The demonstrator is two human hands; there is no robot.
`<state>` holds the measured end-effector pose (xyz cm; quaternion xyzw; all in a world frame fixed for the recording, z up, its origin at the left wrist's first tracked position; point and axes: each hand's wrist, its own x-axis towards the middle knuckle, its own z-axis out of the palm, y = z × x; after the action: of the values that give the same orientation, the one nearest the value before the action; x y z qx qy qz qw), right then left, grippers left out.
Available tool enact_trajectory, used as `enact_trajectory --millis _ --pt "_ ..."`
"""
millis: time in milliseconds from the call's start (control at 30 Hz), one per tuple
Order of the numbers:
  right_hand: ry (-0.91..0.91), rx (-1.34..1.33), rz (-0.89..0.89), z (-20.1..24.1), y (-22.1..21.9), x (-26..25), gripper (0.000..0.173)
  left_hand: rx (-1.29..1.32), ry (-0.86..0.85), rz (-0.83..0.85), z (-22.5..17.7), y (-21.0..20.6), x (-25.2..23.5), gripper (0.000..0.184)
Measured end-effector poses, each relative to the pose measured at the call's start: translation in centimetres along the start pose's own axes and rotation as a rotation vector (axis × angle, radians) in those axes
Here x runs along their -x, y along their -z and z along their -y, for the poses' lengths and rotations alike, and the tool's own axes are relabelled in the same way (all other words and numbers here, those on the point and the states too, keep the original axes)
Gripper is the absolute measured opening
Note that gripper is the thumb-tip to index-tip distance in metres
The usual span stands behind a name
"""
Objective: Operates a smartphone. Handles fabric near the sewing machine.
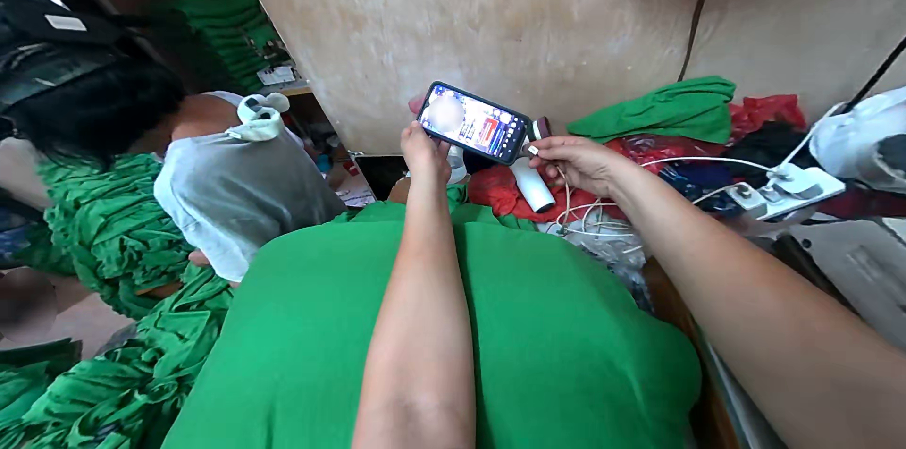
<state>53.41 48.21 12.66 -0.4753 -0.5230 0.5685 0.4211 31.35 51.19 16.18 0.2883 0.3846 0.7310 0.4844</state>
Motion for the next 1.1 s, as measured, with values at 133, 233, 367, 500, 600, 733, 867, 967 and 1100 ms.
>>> enact_trajectory --millis 133,233,367,500,600,733,867,967,1100 --pt "0.015 0.005 -0.003 -0.1 -0.1 0.0 0.026 -0.016 -0.005 0.014 0.0 0.0 0.0 0.035" --pt "0.03 0.001 -0.006 -0.2 -0.2 0.0 0.026 -0.014 -0.014 0.033 0.0 0.0 0.0 0.034" --pt "0.012 -0.014 -0.015 0.0 -0.3 0.0 0.025 -0.024 -0.024 0.036 -0.1 0.0 -0.1 0.034" --pt "0.012 -0.025 -0.01 -0.1 -0.2 0.0 0.026 -0.022 -0.021 0.051 -0.1 0.1 0.1 0.034" --pt "0.01 0.002 0.024 -0.2 0.1 0.1 0.025 -0.032 -0.016 0.059 -0.1 0.1 0.1 0.035" --pt "0.05 -0.022 0.017 -1.6 0.5 -0.1 0.023 -0.045 -0.002 0.062 -0.2 0.1 0.1 0.034" --pt "0.057 -0.054 0.065 -0.9 0.8 0.1 0.024 -0.042 -0.014 0.097 -0.1 0.1 -0.1 0.033" --pt "0.084 -0.082 0.048 -1.2 0.8 0.0 0.024 -0.035 -0.027 0.107 -0.2 0.1 0.0 0.033" --pt "0.065 0.001 0.075 -1.4 0.6 -0.2 0.023 -0.041 -0.043 0.118 -0.1 0.1 0.0 0.03"
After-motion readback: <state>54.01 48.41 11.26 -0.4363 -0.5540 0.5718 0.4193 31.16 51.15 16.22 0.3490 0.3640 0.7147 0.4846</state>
